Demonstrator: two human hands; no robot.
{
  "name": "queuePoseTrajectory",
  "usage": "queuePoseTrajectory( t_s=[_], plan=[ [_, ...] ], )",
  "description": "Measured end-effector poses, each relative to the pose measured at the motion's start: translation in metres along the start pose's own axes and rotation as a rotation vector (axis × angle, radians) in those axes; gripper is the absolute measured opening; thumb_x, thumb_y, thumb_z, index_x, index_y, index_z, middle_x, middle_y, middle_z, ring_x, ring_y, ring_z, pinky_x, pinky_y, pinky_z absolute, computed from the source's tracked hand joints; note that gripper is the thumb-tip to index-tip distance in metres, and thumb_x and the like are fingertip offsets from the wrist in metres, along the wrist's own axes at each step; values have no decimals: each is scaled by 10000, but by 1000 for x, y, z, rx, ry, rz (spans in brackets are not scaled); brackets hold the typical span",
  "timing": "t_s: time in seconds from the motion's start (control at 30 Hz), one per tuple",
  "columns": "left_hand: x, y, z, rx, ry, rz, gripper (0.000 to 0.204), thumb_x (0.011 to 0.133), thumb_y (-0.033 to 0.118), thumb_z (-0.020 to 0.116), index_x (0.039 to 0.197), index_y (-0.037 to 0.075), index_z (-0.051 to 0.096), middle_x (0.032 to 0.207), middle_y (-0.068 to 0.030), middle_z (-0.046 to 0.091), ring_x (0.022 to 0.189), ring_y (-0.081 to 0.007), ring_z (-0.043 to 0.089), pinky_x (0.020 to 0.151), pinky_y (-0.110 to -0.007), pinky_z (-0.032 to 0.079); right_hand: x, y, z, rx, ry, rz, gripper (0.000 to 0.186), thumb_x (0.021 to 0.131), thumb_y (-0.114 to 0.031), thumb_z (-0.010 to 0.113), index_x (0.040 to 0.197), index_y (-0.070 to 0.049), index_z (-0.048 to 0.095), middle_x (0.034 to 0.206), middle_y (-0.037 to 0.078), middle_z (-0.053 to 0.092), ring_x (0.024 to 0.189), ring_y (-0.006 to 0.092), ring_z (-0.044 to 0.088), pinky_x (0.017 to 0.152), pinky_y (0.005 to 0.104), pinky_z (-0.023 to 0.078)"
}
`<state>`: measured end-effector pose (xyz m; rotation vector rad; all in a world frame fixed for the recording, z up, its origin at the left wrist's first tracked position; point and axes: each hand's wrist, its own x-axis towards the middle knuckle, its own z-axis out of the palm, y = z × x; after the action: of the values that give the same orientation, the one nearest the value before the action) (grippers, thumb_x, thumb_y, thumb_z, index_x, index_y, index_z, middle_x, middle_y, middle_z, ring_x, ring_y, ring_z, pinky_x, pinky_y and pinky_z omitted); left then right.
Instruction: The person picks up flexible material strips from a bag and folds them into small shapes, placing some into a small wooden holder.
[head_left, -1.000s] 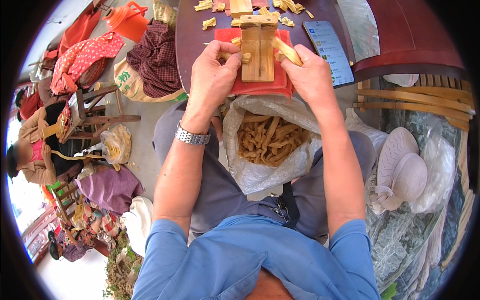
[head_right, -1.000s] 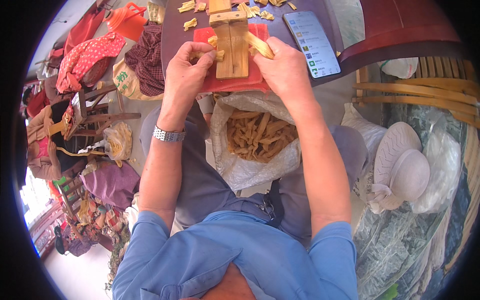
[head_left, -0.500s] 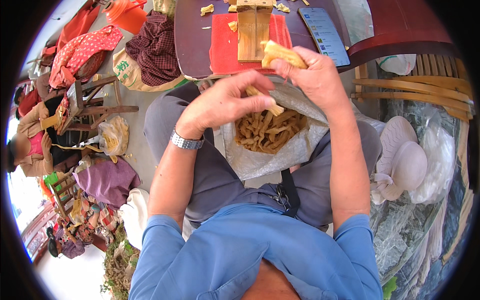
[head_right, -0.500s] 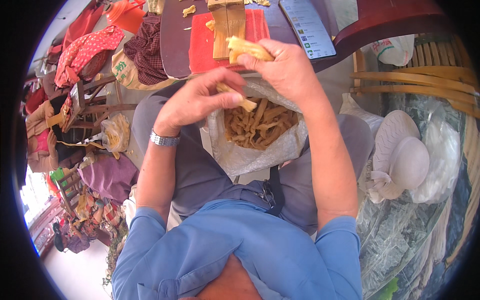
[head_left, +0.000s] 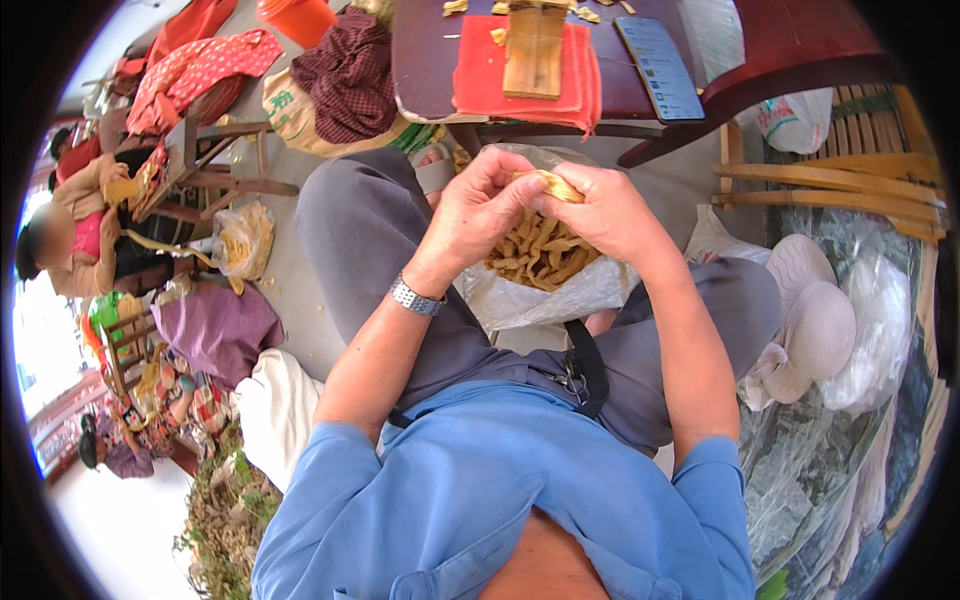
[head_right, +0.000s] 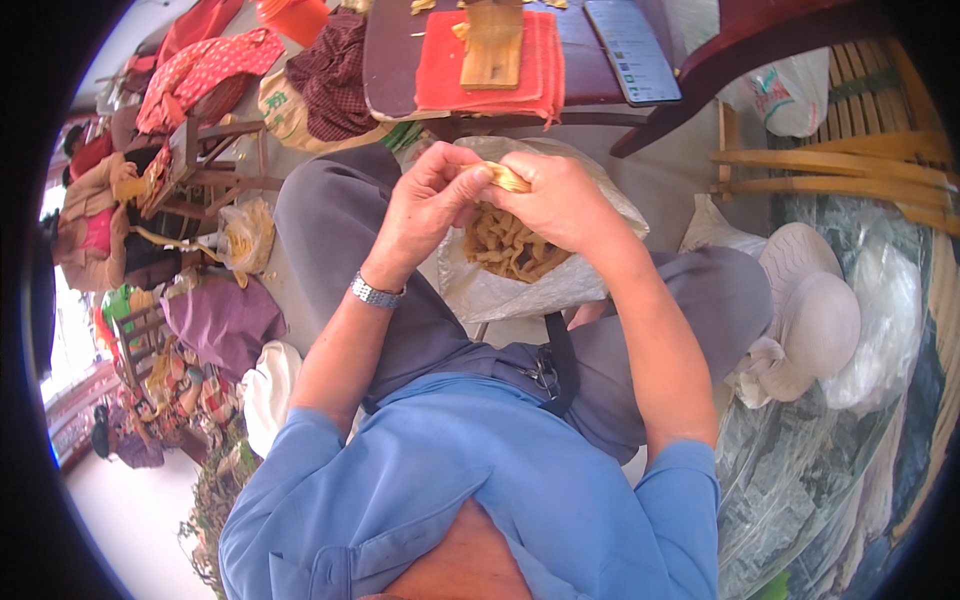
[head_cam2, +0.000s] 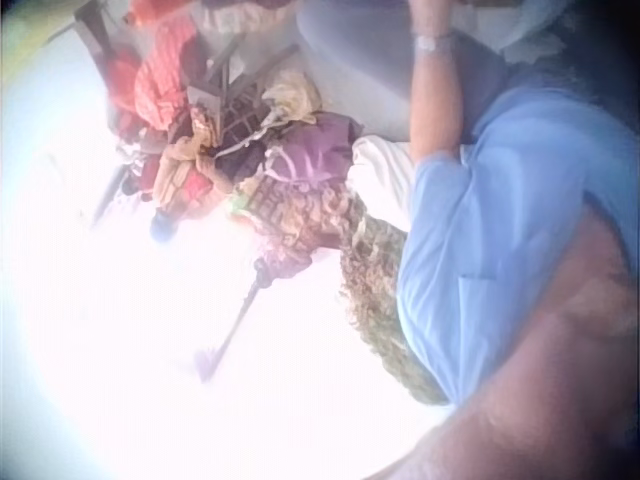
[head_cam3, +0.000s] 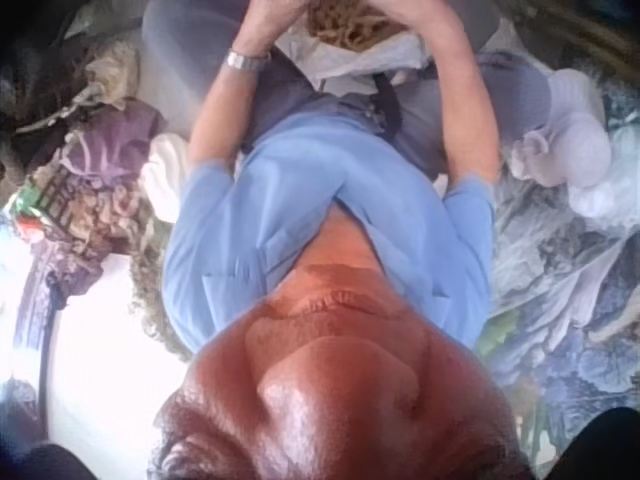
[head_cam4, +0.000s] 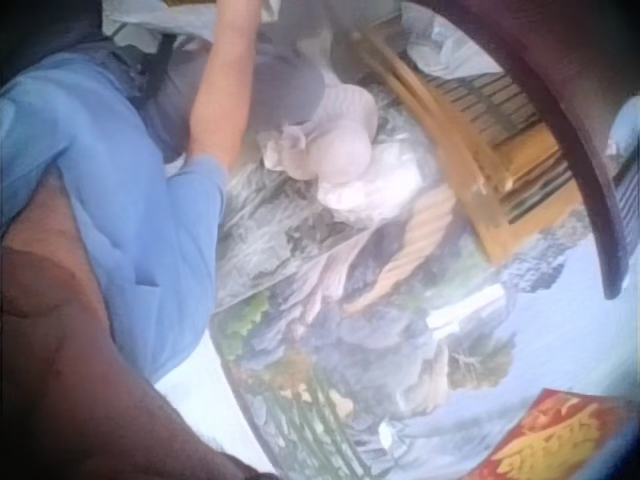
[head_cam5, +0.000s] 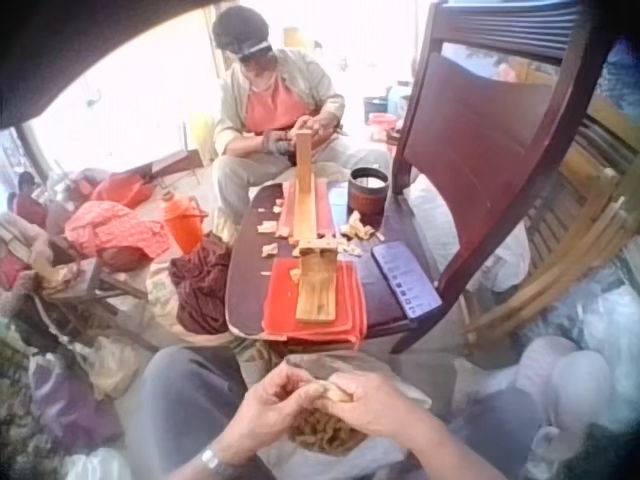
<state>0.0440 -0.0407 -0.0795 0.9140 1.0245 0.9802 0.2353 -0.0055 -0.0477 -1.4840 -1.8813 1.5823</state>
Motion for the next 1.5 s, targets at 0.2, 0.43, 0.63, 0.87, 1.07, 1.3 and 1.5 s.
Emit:
queuePoseTrajectory(
  t_s=[0.2,0.43,0.63,0.87,1.07,1.3,1.5],
  plan=[
    [-5,-32,-25,-114,66,-251,173,996,209,665,1058,60,604,811,28,598,611,-45,503,552,-208,430,-20,23,-8,-167,-148,63,375,878,-310,709,1099,-14,645,947,192,690,900,319,680,803,401,520],
    [25,-53,-118,169,500,-286,185,974,166,649,1059,12,590,773,-12,587,587,-84,533,542,-251,462,-26,33,-11,-289,-144,51,313,898,-272,690,1038,3,637,943,164,690,911,323,666,812,423,514],
    [74,-39,-189,-252,713,-99,119,1005,130,583,904,74,611,744,17,542,619,-92,506,602,-261,484,-19,24,-10,-405,-83,-30,257,906,-251,667,965,-5,624,927,171,675,932,358,648,813,466,501],
    [133,16,-188,-316,317,120,242,1017,72,503,1244,42,584,1218,-126,651,1106,-254,638,942,-402,549,9,12,-34,-633,-25,-137,241,909,-228,663,980,1,641,906,190,682,890,380,658,771,460,510],
    [131,35,-197,-169,375,22,410,1043,188,513,1362,-69,487,1312,-228,595,1213,-351,596,1065,-448,508,39,13,-49,-813,52,-149,240,912,-227,652,911,12,625,898,214,675,908,412,641,778,494,498],
    [47,114,-155,531,432,125,413,1017,198,590,1345,-51,546,1288,-160,639,1139,-254,654,976,-344,526,84,58,-37,-771,-106,-11,248,934,-208,619,1069,-1,649,1007,210,685,1008,404,646,867,490,503],
    [-22,110,-163,1300,711,492,263,988,179,615,1194,27,678,1175,-121,685,1039,-246,670,912,-355,515,88,102,1,-555,217,-230,363,939,-167,605,1269,-16,590,1235,209,617,1148,390,596,961,464,487]
  ],
)
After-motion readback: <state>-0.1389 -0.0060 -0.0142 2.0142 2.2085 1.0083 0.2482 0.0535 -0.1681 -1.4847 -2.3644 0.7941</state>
